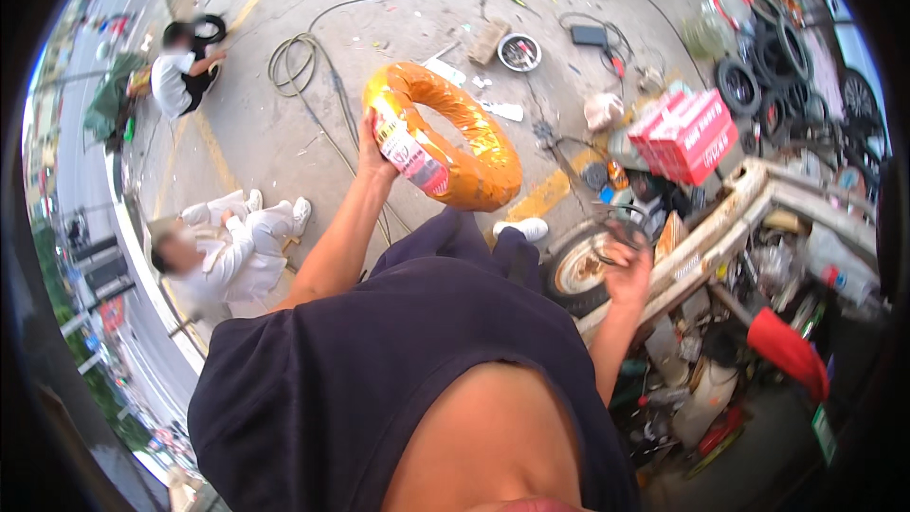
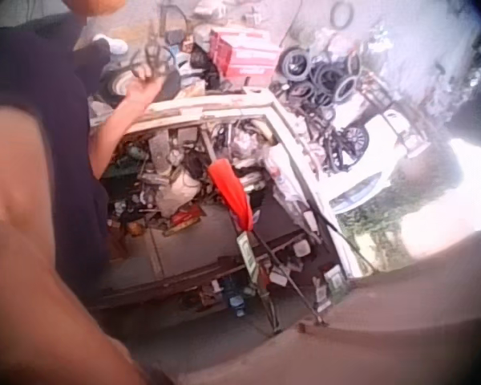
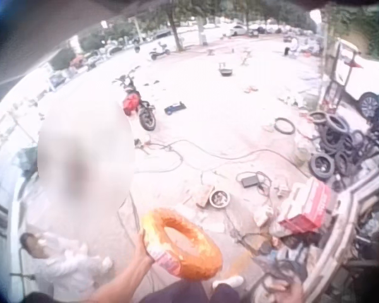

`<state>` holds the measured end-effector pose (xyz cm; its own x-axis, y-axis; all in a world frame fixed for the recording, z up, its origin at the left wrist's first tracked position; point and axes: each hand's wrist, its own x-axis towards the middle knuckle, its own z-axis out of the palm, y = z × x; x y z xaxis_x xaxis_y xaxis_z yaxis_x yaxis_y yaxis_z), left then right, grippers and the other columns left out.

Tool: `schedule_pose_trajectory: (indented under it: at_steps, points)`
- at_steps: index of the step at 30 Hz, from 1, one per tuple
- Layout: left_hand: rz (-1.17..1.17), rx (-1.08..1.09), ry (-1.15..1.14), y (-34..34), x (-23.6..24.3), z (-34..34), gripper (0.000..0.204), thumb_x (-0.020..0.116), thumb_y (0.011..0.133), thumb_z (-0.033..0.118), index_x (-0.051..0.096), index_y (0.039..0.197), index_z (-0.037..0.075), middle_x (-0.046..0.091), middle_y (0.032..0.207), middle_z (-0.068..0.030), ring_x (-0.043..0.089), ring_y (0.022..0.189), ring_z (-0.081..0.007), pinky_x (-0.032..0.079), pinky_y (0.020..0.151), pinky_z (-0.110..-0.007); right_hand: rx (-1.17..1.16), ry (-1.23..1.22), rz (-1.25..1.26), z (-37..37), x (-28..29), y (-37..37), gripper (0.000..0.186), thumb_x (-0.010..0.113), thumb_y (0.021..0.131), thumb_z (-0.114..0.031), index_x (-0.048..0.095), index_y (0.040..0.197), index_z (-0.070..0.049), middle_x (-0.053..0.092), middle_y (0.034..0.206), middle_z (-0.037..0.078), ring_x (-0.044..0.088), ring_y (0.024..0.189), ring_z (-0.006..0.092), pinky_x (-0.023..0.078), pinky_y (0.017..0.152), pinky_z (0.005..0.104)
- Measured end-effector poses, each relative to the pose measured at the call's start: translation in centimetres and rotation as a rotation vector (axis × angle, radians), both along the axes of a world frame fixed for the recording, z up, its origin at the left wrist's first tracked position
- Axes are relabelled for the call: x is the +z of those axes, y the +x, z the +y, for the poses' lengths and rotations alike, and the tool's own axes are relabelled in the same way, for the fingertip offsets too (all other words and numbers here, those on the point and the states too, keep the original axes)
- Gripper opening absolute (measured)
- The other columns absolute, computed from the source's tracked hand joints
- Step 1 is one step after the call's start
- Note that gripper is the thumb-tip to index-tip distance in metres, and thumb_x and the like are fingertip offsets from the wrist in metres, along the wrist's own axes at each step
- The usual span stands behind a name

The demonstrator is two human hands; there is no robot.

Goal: The person removes a tire from a scooter wheel using a tire iron and wrench, then retrieves a new tire from a cluttered storage area. The person works on the wheel hub and separates the tire from the rim before moving to fetch a replacement tire.

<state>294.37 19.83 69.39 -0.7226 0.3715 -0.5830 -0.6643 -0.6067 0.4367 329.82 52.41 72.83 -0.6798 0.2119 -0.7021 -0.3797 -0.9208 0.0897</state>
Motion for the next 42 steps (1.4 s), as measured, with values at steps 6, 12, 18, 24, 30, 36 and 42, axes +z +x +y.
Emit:
schedule_pose_trajectory:
  at_steps: [6, 12, 18, 24, 30, 36, 42]
  points:
    - [0.054, 0.085, 0.128, -0.7, 0.3, -4.7, 0.057, 0.062, 0.082, 0.045, 0.052, 0.12, 0.004, 0.065, 0.102, -0.0121, 0.065, 0.088, -0.0248, 0.054, 0.082, -0.042, 0.548, 0.325, -0.173, -6.7, -5.4, -16.0, 0.011, 0.06, 0.088, -0.017, 0.058, 0.092, -0.007, 0.062, 0.08, 0.005, 0.053, 0.058, 0.0167, 0.039, 0.05, 0.0307]
    - [0.128, 0.232, 0.017, -4.5, -0.4, -9.6, 0.052, 0.067, 0.081, 0.039, 0.052, 0.117, 0.004, 0.065, 0.099, -0.0099, 0.066, 0.086, -0.0223, 0.056, 0.077, -0.039, 0.595, 1.007, -0.022, -7.4, 2.6, -27.4, 0.023, 0.056, 0.09, -0.01, 0.046, 0.109, -0.003, 0.057, 0.082, 0.008, 0.056, 0.061, 0.0192, 0.046, 0.053, 0.0334]
    - [0.178, 0.378, -0.049, -8.1, 1.7, -11.5, 0.053, 0.065, 0.082, 0.04, 0.052, 0.117, 0.003, 0.064, 0.101, -0.0109, 0.066, 0.085, -0.0225, 0.056, 0.078, -0.039, 0.528, 1.221, 0.058, -7.0, 6.8, -31.9, 0.056, 0.064, 0.085, -0.014, 0.029, 0.127, -0.004, 0.054, 0.084, 0.008, 0.056, 0.062, 0.0194, 0.049, 0.059, 0.0355]
    - [0.215, 0.57, -0.038, -10.9, 3.5, -10.0, 0.058, 0.062, 0.083, 0.045, 0.049, 0.121, 0.004, 0.063, 0.102, -0.0138, 0.065, 0.086, -0.0263, 0.057, 0.076, -0.044, 0.927, 0.545, 0.025, -5.2, -6.2, -39.7, 0.02, 0.063, 0.087, -0.014, 0.054, 0.102, -0.005, 0.053, 0.084, 0.005, 0.052, 0.065, 0.0189, 0.042, 0.059, 0.0338]
    - [0.264, 0.616, -0.014, -12.8, 3.7, -9.7, 0.059, 0.06, 0.084, 0.047, 0.047, 0.125, 0.006, 0.062, 0.11, -0.0137, 0.063, 0.095, -0.0275, 0.053, 0.084, -0.044, 1.03, 1.441, 0.116, -8.7, 0.7, -51.3, 0.039, 0.066, 0.08, -0.003, 0.043, 0.113, 0.0, 0.049, 0.1, 0.01, 0.053, 0.068, 0.0134, 0.046, 0.061, 0.0278]
    - [0.225, 0.701, -0.04, -15.4, 3.4, -8.4, 0.062, 0.062, 0.082, 0.045, 0.044, 0.126, 0.005, 0.061, 0.11, -0.014, 0.063, 0.095, -0.0269, 0.054, 0.082, -0.043, 0.938, 2.362, -0.064, -8.0, 6.3, -57.4, 0.068, 0.066, 0.075, -0.002, 0.033, 0.134, -0.001, 0.043, 0.12, 0.018, 0.057, 0.079, 0.0192, 0.048, 0.069, 0.0287]
    - [0.207, 0.664, -0.025, -18.2, 3.2, -9.1, 0.059, 0.062, 0.084, 0.041, 0.045, 0.126, 0.003, 0.061, 0.109, -0.0135, 0.064, 0.094, -0.0263, 0.055, 0.082, -0.042, 1.13, 1.529, -0.074, -5.4, -0.2, -59.9, 0.08, 0.061, 0.08, 0.001, 0.011, 0.142, 0.008, 0.055, 0.109, 0.022, 0.066, 0.073, 0.0252, 0.054, 0.057, 0.0295]
